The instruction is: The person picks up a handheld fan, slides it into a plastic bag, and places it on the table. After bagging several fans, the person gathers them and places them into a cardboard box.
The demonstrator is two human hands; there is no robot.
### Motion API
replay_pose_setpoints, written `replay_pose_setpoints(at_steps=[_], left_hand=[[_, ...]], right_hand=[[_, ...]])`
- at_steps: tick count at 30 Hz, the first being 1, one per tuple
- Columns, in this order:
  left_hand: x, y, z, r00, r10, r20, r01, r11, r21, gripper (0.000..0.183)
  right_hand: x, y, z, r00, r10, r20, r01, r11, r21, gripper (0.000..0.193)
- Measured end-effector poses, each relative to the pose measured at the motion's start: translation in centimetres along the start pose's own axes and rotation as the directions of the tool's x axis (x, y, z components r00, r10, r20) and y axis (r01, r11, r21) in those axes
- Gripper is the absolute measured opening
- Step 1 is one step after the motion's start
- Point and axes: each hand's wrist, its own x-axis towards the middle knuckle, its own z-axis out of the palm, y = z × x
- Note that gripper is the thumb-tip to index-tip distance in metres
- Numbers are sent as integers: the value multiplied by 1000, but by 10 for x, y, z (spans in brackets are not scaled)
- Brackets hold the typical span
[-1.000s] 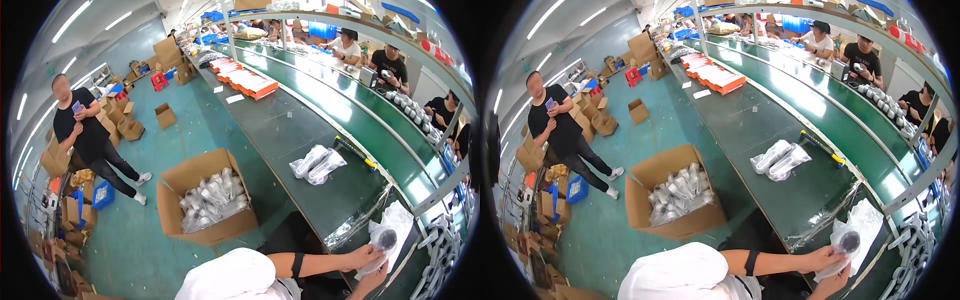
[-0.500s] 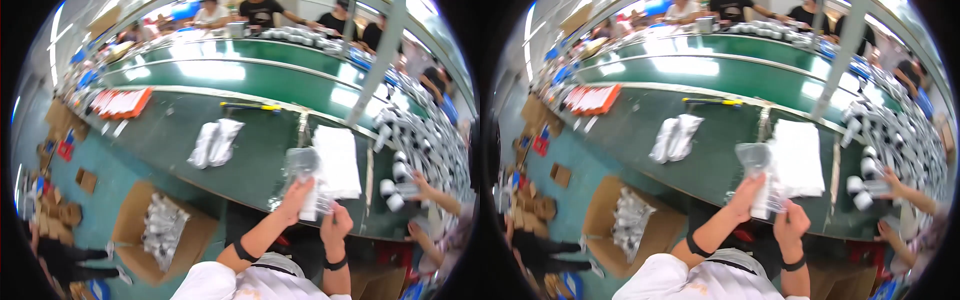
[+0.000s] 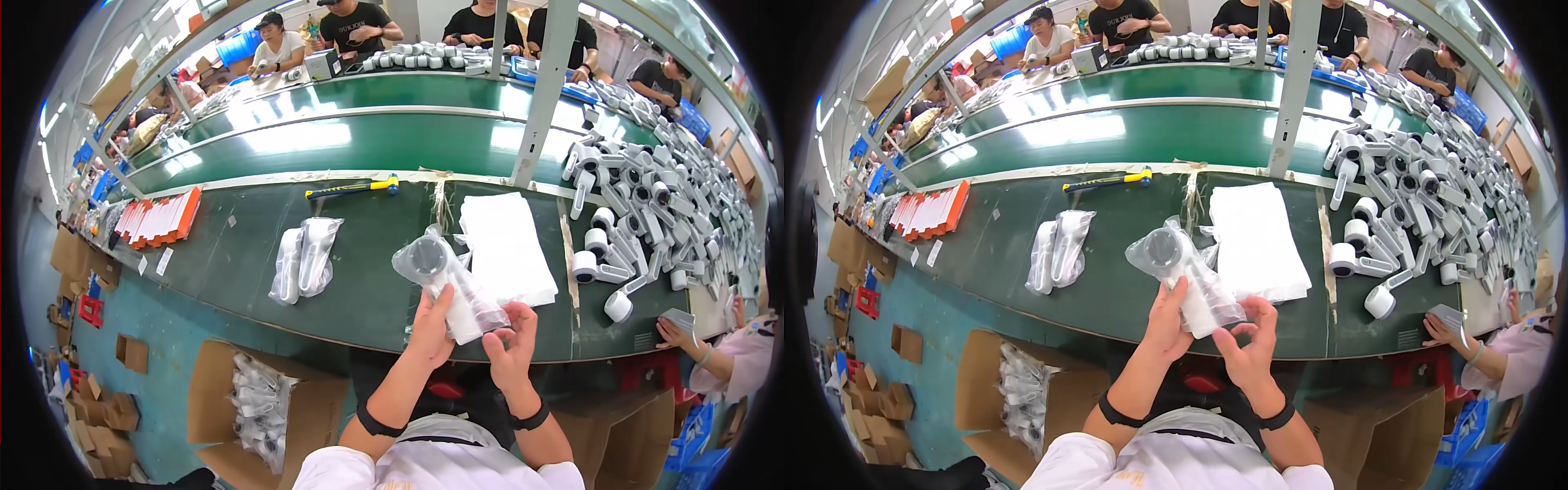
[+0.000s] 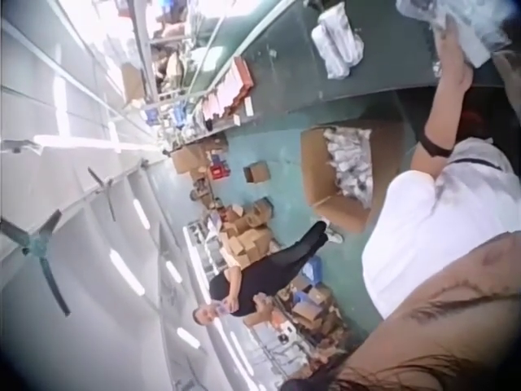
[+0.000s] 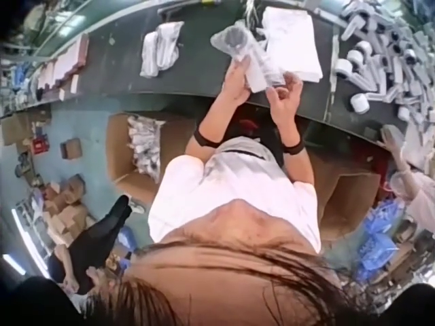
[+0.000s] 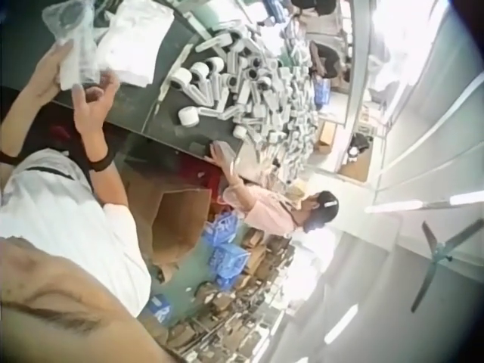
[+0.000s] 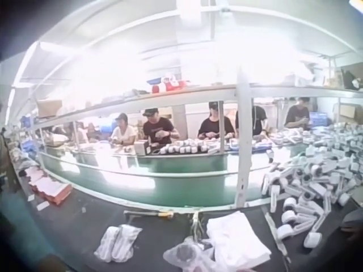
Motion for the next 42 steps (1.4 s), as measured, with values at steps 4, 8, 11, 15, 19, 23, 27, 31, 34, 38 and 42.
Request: replay_pose_setpoints(at_steps=[4,8,11,15,19,23,27,31,34,38,42], left_hand=[[1,-4,-9,999,-5,-49,7,999,36,40],[-2,12,-22,994,61,-93,-48,990,133,42],[-16,52,-37,948,265,-175,-202,929,311,45],[-32,131,-92,618,743,-255,-396,576,715,48],[-41,214,-156,325,941,-93,-19,105,994,37],[-28,254,-218,357,925,-132,232,49,971,38],[23,242,-235,455,887,-81,351,-95,932,47],[38,234,-243,596,795,-113,250,-50,967,52],[-1,255,-260,555,832,13,157,-120,980,47],[-12,231,-245,487,868,97,23,-123,992,47],[-26,201,-203,425,862,276,147,-366,919,42]], right_hand=[[-2,3,13,989,105,108,-93,990,-107,54],[-2,13,-9,992,-24,126,47,981,-190,35],[1,35,-56,969,-236,-73,203,929,-310,23],[11,44,-107,950,-181,-255,87,936,-340,18],[12,64,-120,976,25,-216,-84,959,-270,15],[14,66,-115,975,45,-219,-104,958,-266,14],[9,67,-126,962,5,-272,-90,949,-301,15],[4,62,-122,935,-12,-356,-93,957,-275,16],[-3,48,-138,894,-113,-433,1,968,-250,11],[-9,35,-205,667,-320,-673,-55,880,-472,11],[8,9,-266,758,-344,-554,-256,625,-737,34]])
